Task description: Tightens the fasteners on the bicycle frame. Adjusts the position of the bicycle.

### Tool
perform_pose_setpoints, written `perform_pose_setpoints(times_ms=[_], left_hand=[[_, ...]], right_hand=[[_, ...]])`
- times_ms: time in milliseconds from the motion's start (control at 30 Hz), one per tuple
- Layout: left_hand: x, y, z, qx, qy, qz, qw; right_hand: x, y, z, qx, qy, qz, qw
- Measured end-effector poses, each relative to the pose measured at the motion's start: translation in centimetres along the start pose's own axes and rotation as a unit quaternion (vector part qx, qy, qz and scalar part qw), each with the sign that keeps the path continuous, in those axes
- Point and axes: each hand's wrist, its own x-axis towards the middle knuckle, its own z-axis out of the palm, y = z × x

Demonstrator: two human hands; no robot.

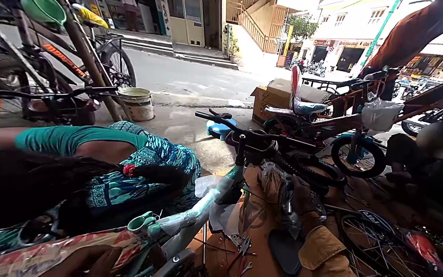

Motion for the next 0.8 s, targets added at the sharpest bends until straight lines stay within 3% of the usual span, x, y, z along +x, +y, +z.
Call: perform_pose_setpoints(times_ms=[67, 167, 233, 333, 400, 500, 667, 800], left_hand=[[0.8, 1.4, 1.7, -0.043, -0.082, 0.111, 0.989], [2.1, 4.5, 8.8, -0.138, -0.143, 0.200, 0.959], [3.5, 6.3, 15.2, -0.218, -0.178, 0.195, 0.939], [5.4, 8.3, 22.7, -0.336, -0.281, 0.117, 0.891], [6.1, 9.4, 26.1, -0.424, -0.296, 0.084, 0.852], [6.4, 11.1, 27.6, -0.498, -0.322, 0.044, 0.804], [6.9, 11.4, 28.4, -0.494, -0.275, 0.008, 0.825], [6.4, 12.2, 29.0, -0.547, -0.275, -0.005, 0.791]], right_hand=[[-0.8, -0.3, 0.1, 0.020, -0.067, 0.065, 0.995], [-2.9, -3.6, 0.5, 0.065, -0.180, 0.128, 0.973], [-4.3, -6.3, 0.6, 0.100, -0.302, 0.152, 0.936], [-5.4, -8.2, 1.2, 0.148, -0.448, 0.143, 0.870], [-5.6, -8.7, 2.1, 0.162, -0.462, 0.124, 0.863], [-5.8, -8.4, 3.0, 0.153, -0.443, 0.096, 0.878], [-5.6, -8.0, 3.3, 0.158, -0.438, 0.064, 0.883], [-6.0, -7.9, 4.2, 0.183, -0.410, 0.053, 0.892]])
